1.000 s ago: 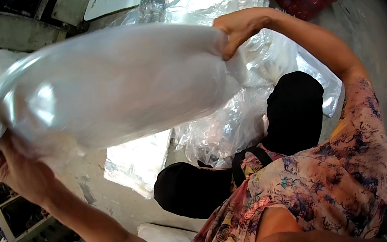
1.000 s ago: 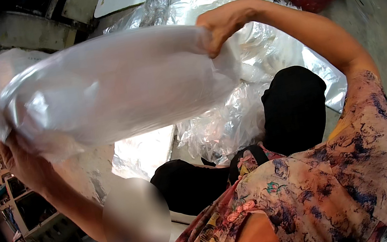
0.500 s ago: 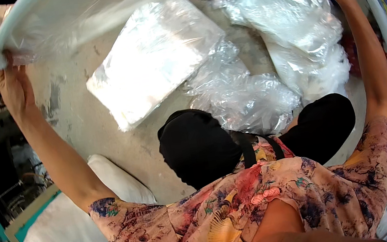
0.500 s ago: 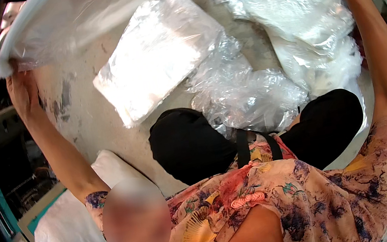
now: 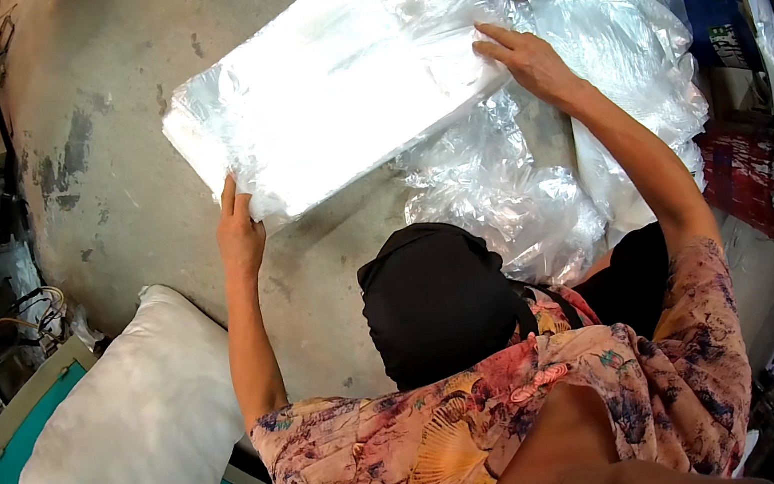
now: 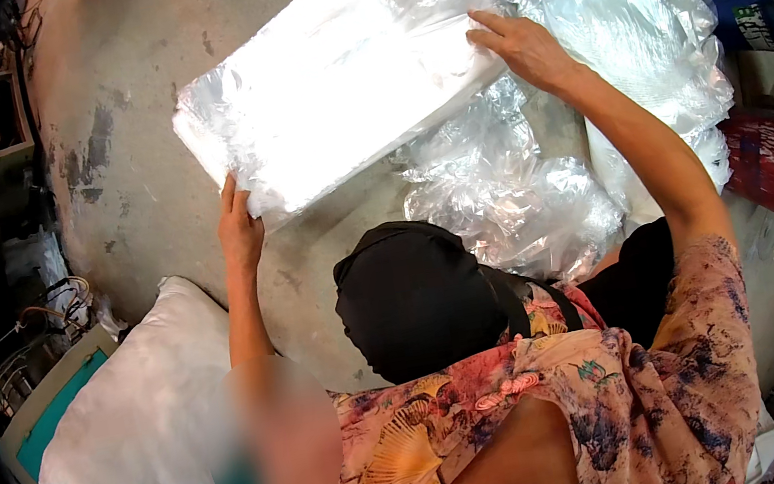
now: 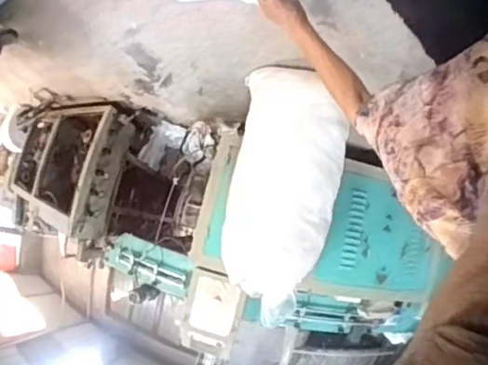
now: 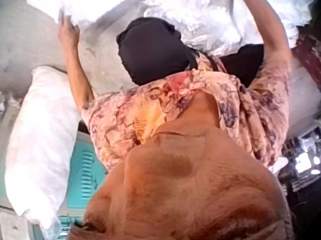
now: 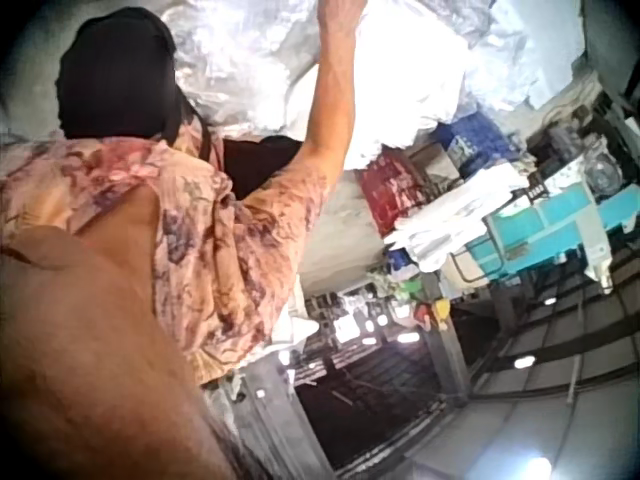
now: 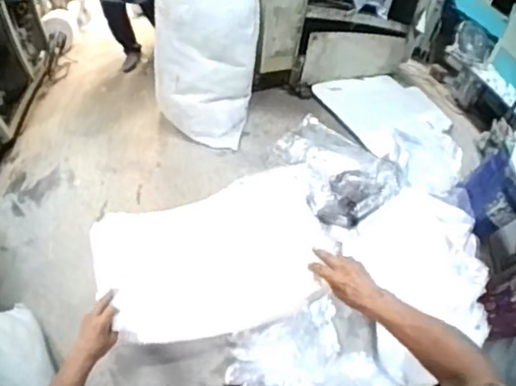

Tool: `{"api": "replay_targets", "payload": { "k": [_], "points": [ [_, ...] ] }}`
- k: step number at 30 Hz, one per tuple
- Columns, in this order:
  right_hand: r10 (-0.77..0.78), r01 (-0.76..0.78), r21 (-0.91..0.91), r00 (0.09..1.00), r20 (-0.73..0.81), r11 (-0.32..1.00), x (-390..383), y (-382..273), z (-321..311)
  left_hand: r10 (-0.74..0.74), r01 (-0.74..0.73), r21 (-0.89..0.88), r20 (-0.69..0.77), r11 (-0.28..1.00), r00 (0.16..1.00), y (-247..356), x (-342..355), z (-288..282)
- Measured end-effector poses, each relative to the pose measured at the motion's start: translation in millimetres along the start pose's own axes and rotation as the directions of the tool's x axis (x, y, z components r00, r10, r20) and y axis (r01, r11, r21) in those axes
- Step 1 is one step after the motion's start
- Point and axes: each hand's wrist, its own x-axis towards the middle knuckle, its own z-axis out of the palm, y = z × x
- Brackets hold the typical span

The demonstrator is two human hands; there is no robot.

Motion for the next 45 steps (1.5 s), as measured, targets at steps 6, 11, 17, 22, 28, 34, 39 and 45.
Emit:
{"api": "replay_targets", "payload": {
  "k": [6,11,17,22,28,34,39,45],
  "points": [
    [0.251,-0.125,-0.295,0.86,0.443,0.947,3.8,-58.3,-52.3,0.017,0.0,0.165,-0.104,0.986,0.994,39.6,20.3,-50.5],
    [0.015,0.004,-0.108,0.984,0.177,0.994,107.3,-116.3,-13.8,-0.029,-0.039,-0.309,-0.211,0.95,0.977,83.2,100.0,-12.8],
    [0.306,-0.113,-0.473,0.883,0.355,0.874,144.2,-44.5,62.9,-0.373,0.342,0.414,-0.006,0.844,0.928,2.0,130.0,77.4],
    [0.286,-0.302,0.005,0.91,0.299,0.953,113.7,-9.2,115.0,-0.325,0.298,0.564,-0.055,0.77,0.944,-21.0,118.8,109.3],
    [0.247,-0.316,0.188,0.915,0.318,0.93,101.6,-5.0,136.2,-0.272,0.259,0.695,-0.094,0.671,0.958,-28.4,99.1,135.6],
    [0.104,-0.132,0.047,0.918,0.384,0.99,62.2,12.6,99.3,-0.11,0.209,0.643,-0.191,0.737,0.975,-59.7,75.7,148.2],
    [0.435,-0.431,-0.145,0.714,0.549,0.891,-159.0,126.7,-21.3,-0.288,0.233,0.631,-0.017,0.74,0.958,-75.1,98.2,135.3],
    [0.599,-0.353,-0.521,0.67,0.439,0.777,-331.9,116.1,-51.4,-0.269,0.22,0.358,0.092,0.907,0.959,-88.4,153.6,68.0]
  ]
}}
